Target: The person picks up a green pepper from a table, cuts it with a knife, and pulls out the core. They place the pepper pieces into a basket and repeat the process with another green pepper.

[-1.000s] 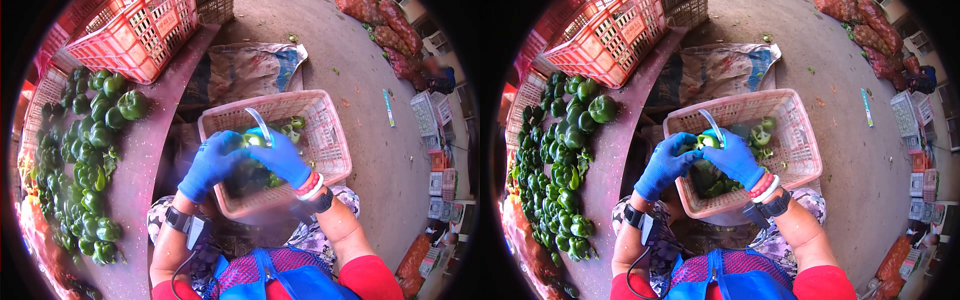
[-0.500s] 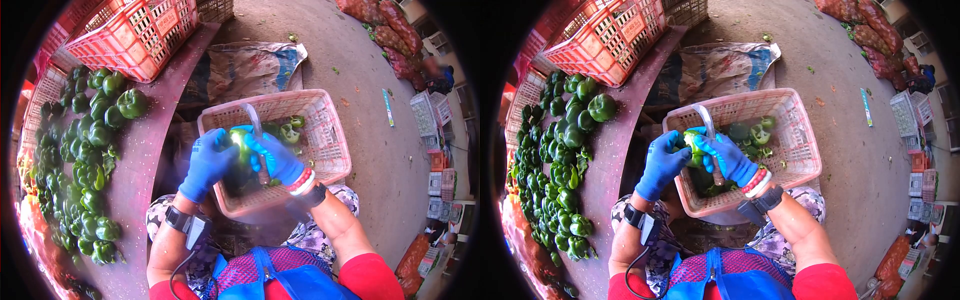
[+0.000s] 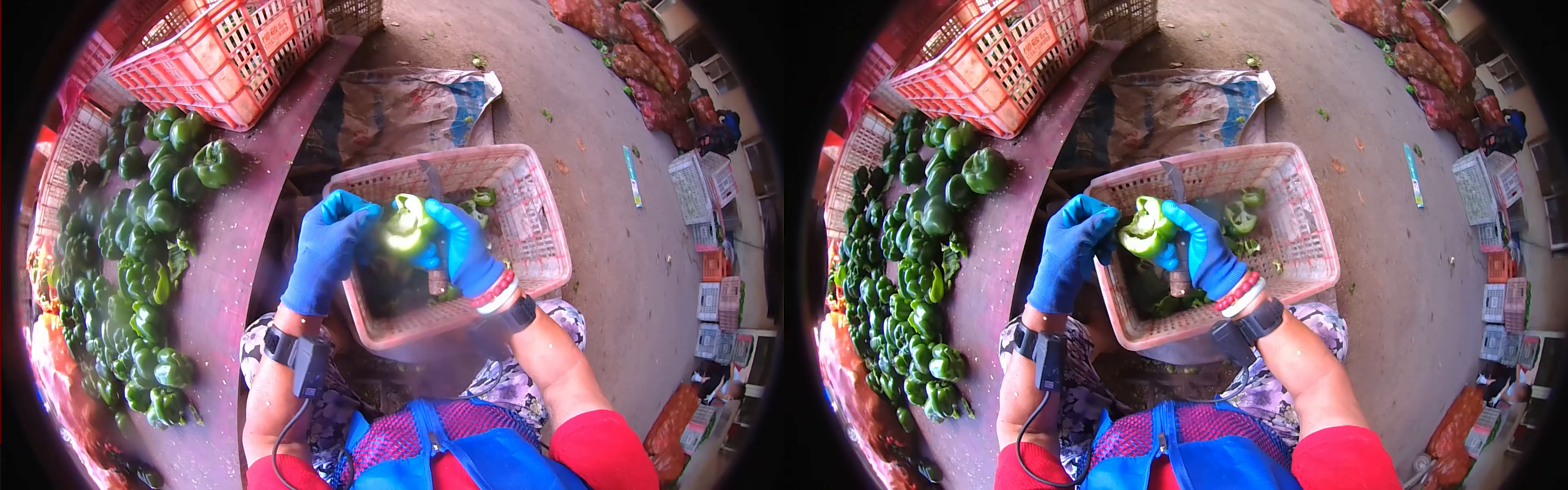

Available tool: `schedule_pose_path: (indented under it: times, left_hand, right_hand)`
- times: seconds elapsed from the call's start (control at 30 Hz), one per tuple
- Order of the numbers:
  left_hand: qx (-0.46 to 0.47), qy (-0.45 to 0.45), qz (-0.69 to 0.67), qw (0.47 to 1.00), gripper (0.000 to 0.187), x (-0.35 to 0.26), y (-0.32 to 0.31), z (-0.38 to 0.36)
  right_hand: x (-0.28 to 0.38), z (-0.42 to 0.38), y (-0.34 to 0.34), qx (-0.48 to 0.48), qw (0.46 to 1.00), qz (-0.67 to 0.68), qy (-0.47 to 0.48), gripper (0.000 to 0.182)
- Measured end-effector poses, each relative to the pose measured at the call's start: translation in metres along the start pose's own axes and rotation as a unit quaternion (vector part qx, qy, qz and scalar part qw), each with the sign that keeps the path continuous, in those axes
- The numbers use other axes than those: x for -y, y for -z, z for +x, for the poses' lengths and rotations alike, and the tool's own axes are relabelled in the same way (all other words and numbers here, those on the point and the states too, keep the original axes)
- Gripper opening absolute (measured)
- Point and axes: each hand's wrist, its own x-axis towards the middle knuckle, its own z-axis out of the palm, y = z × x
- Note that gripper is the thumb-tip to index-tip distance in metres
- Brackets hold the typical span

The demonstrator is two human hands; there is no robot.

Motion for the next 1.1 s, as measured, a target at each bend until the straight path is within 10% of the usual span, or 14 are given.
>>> schedule_pose_path:
  times: [0.13, 0.23, 0.37, 0.5, 0.57, 0.7, 0.77, 0.83, 0.9, 1.0, 1.1]
  left_hand:
    - [0.008, 0.013, 0.124, 0.992, 0.019, -0.006, -0.014, -0.005]
    - [0.018, -0.233, 0.413, 0.88, 0.025, 0.017, -0.011, -0.001]
    - [-0.032, -0.238, 0.532, 0.812, 0.017, 0.028, -0.021, -0.01]
    - [-0.054, -0.261, 0.467, 0.843, 0.012, 0.025, -0.015, -0.004]
    - [-0.04, -0.168, 0.134, 0.976, 0.018, 0.028, -0.011, 0.001]
    - [0.0, -0.102, -0.12, 0.987, 0.029, -0.018, 0.004, -0.015]
    - [-0.033, -0.187, -0.021, 0.982, 0.035, -0.021, 0.02, -0.035]
    - [0.023, -0.171, -0.238, 0.956, 0.046, -0.029, 0.048, -0.065]
    - [-0.034, -0.214, -0.172, 0.961, 0.048, -0.044, 0.075, -0.115]
    - [-0.121, -0.169, -0.062, 0.976, 0.031, -0.05, 0.142, -0.215]
    - [-0.235, 0.159, 0.19, 0.94, 0.031, -0.052, 0.175, -0.322]
  right_hand:
    - [0.012, -0.002, 0.002, 0.021, 0.992, -0.121, 0.01, 0.041]
    - [0.017, -0.009, -0.012, 0.019, 0.966, -0.258, 0.022, 0.039]
    - [0.008, -0.013, -0.019, -0.018, 0.949, -0.315, 0.012, 0.039]
    - [0.01, -0.014, -0.017, 0.004, 0.986, -0.165, -0.028, 0.04]
    - [0.011, -0.015, -0.017, 0.014, 0.99, -0.139, -0.016, 0.039]
    - [0.017, -0.013, -0.003, 0.021, 0.985, -0.17, -0.031, 0.039]
    - [0.029, -0.016, -0.005, -0.006, 0.923, -0.378, -0.067, 0.044]
    - [0.004, -0.006, 0.036, -0.03, 0.665, -0.725, 0.178, 0.045]
    - [-0.014, 0.002, 0.062, -0.039, 0.665, -0.719, 0.201, 0.046]
    - [0.009, -0.012, 0.016, -0.026, 0.907, -0.416, -0.062, 0.034]
    - [0.021, -0.01, 0.012, -0.007, 0.958, -0.284, -0.04, 0.027]
